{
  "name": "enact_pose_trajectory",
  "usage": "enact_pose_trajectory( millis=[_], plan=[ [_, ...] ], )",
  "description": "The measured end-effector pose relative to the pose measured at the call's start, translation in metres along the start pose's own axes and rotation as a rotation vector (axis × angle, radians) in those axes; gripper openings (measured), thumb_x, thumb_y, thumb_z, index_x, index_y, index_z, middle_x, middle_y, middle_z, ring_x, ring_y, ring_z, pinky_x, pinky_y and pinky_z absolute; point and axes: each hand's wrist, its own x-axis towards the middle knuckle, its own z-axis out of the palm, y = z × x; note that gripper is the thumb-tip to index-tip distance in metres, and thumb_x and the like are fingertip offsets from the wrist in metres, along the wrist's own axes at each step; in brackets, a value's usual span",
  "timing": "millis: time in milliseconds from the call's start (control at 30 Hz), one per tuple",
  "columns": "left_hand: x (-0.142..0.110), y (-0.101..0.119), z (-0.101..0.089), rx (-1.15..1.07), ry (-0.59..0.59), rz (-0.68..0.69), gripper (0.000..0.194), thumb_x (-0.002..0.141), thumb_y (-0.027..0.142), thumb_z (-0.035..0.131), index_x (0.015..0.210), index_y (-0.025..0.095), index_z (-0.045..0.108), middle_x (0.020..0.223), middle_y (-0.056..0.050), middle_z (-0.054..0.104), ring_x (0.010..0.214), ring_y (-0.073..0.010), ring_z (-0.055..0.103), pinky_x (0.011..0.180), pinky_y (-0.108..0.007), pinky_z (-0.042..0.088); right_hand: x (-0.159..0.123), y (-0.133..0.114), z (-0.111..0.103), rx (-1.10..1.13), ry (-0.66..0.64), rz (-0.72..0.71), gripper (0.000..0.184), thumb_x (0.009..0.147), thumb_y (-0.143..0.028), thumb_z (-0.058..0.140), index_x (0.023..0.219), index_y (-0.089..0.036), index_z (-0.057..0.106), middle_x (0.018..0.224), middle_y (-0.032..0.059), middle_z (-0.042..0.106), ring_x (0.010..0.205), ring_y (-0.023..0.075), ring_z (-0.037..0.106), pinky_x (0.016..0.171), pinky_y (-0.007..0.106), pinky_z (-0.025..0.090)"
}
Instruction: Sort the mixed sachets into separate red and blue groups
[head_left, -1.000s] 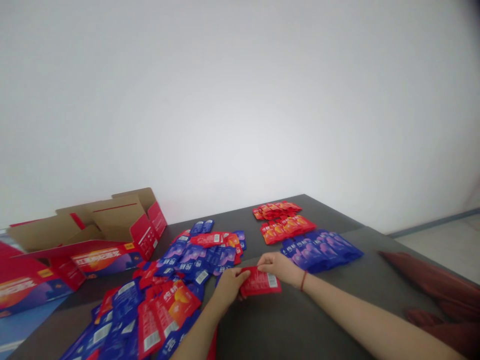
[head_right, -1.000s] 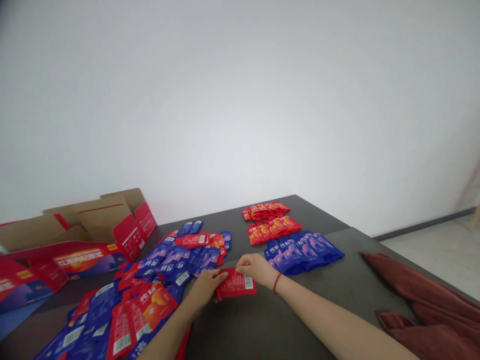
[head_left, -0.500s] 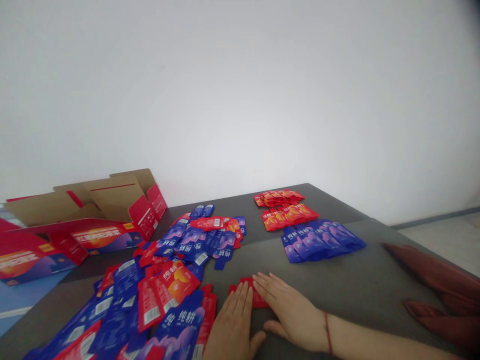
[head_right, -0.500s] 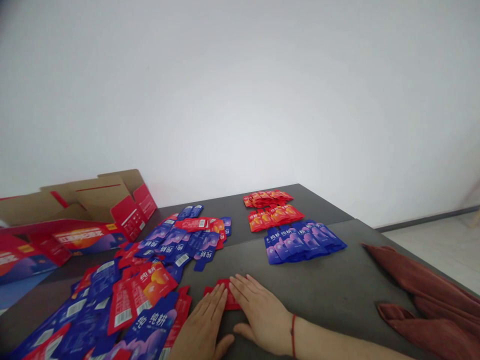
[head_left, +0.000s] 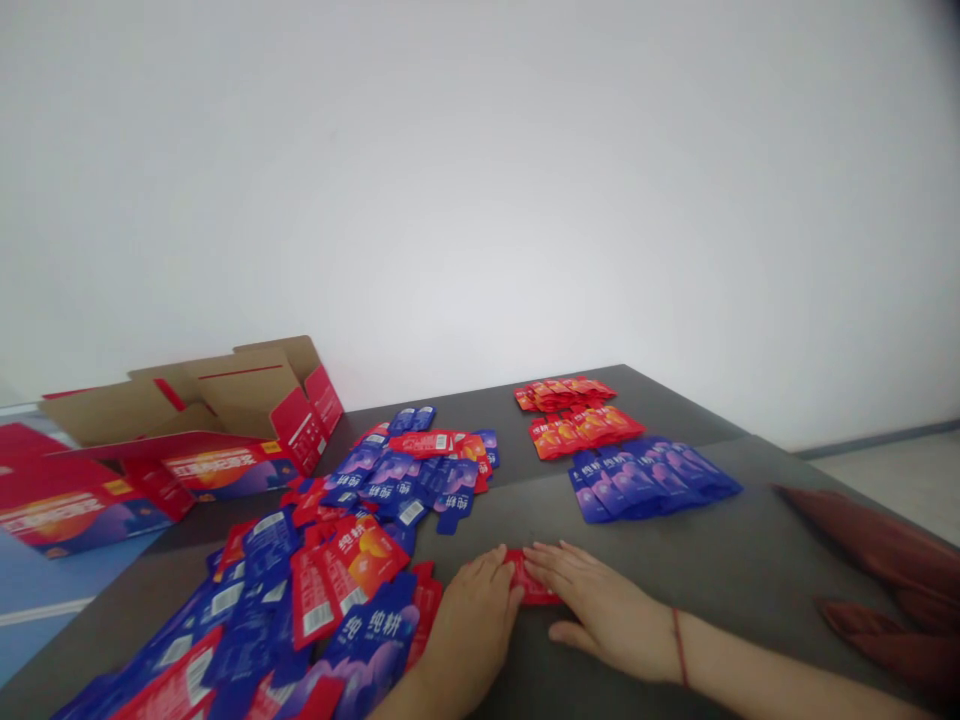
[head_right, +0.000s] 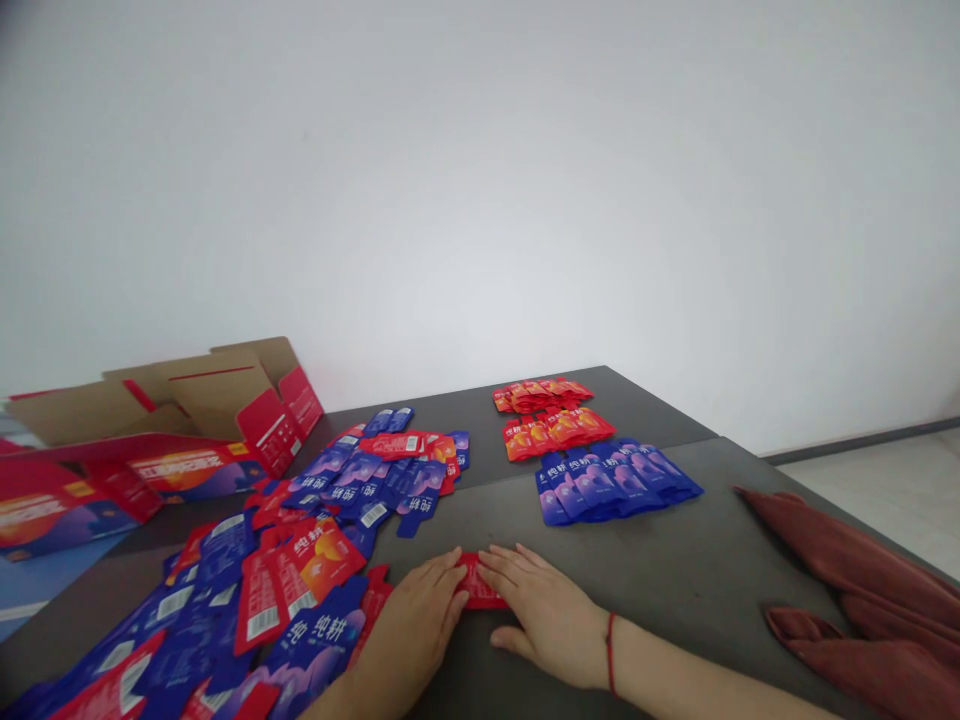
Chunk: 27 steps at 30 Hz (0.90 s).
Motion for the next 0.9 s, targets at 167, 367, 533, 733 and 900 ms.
enact_pose_trajectory(
  millis=[167,367,533,733,900],
  plan=[
    [0.031,-0.001,-0.015,-0.086,-0.066,-0.054,0.059,0.074,0.024,0.061,0.131,0.016,0.047,0.134,-0.012,0.051,0.124,-0.0282,0.044,0.103,-0.04,0.034,0.025,0.007,-0.02,-0.047,0.073,0.11,0.039,0.078,-0.019,0.06,0.118,-0.018,0.061,0.116,0.0106,0.061,0.11,0.0243,0.054,0.096,0.035,0.04],
    [0.057,-0.033,-0.041,-0.326,-0.356,-0.06,0.018,0.064,0.025,0.062,0.081,0.02,0.062,0.081,0.0,0.066,0.078,-0.0212,0.061,0.063,-0.025,0.041,0.043,0.03,-0.017,0.329,0.064,0.329,0.02,0.062,-0.022,0.074,0.077,-0.017,0.062,0.07,-0.0028,0.06,0.063,0.0131,0.054,0.056,0.022,0.04],
    [0.099,-0.033,-0.051,-0.488,-0.095,0.074,0.018,0.076,0.02,0.047,0.083,0.02,0.063,0.076,0.003,0.065,0.073,-0.0158,0.06,0.064,-0.023,0.04,0.056,0.049,-0.025,0.902,0.307,0.299,0.03,0.067,-0.036,0.072,0.088,-0.019,0.059,0.075,-0.0023,0.064,0.069,0.0147,0.059,0.062,0.025,0.047],
    [0.189,-0.026,-0.051,-0.314,0.12,0.114,0.026,0.083,0.019,0.049,0.102,0.024,0.066,0.105,-0.001,0.068,0.102,-0.0204,0.058,0.092,-0.029,0.04,0.074,0.089,-0.086,0.312,0.404,0.256,0.027,0.085,-0.026,0.048,0.102,-0.015,0.067,0.091,0.0067,0.072,0.087,0.022,0.066,0.079,0.033,0.051],
    [0.241,-0.017,-0.024,-0.259,0.228,-0.025,0.045,0.083,0.009,0.041,0.126,0.016,0.053,0.132,-0.009,0.053,0.122,-0.0193,0.046,0.105,-0.029,0.031,0.084,0.126,-0.127,-0.31,0.387,0.256,0.042,0.085,-0.01,0.04,0.124,-0.013,0.058,0.125,0.0136,0.061,0.116,0.0224,0.055,0.101,0.035,0.039]
  ],
)
